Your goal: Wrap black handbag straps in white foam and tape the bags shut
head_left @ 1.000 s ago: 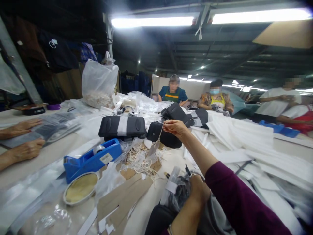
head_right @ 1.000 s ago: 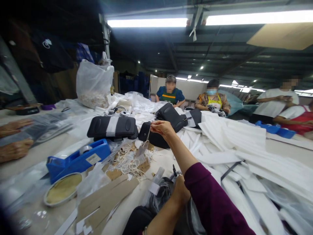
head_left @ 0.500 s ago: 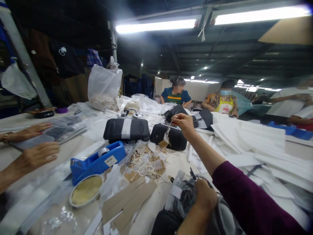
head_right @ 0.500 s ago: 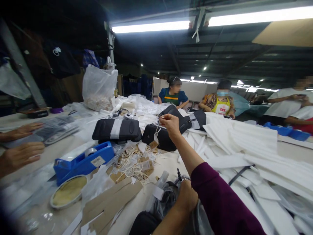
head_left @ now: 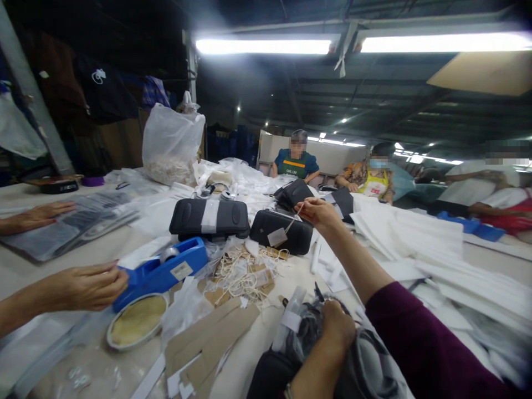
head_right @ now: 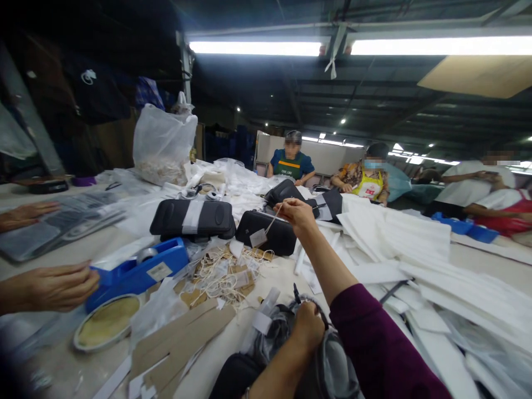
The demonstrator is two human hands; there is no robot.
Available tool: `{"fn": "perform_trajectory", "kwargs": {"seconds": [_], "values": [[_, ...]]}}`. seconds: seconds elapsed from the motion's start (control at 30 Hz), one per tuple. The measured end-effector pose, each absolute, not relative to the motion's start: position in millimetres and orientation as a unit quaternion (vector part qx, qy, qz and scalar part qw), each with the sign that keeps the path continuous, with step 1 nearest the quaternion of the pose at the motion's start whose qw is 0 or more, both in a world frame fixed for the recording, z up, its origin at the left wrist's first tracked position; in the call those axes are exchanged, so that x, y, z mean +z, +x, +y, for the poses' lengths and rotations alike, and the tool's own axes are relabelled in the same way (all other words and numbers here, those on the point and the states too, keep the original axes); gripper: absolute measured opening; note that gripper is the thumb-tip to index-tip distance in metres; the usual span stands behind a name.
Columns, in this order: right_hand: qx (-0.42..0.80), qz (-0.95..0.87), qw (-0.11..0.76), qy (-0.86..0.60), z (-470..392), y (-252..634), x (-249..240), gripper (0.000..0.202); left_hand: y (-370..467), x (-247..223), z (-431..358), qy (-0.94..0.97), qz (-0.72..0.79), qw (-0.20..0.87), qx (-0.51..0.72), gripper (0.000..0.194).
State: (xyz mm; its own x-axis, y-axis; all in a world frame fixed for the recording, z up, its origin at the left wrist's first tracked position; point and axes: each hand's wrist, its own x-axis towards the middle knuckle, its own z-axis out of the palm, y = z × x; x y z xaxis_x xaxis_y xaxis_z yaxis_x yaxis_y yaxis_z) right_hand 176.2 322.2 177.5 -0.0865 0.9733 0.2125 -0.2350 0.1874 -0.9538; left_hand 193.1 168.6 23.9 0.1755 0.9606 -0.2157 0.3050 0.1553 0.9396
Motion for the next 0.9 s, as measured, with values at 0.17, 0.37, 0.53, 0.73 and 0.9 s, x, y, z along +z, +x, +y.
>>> {"fn": "perform_trajectory", "kwargs": {"seconds": [0.17,0.37,0.53,0.73,0.9], "values": [[0.547,-0.424,0.632,-0.349,293,262,193,0.02,194,26,170,0.582,0.576,0.483,0.308,0.028],[0.458,-0.508,0.617,-0.39,231,364,194,0.018,197,18,176,0.589,0.572,0.471,0.322,0.026],[0.463,-0.522,0.35,-0.625,216,361,109,0.018,194,22,175,0.602,0.585,0.434,0.327,0.028],[0.549,-0.512,0.268,-0.604,219,337,26,0.023,193,25,172,0.629,0.612,0.37,0.305,0.028],[0.561,-0.574,0.249,-0.543,212,336,33,0.022,194,34,161,0.646,0.616,0.328,0.31,0.016]]}}
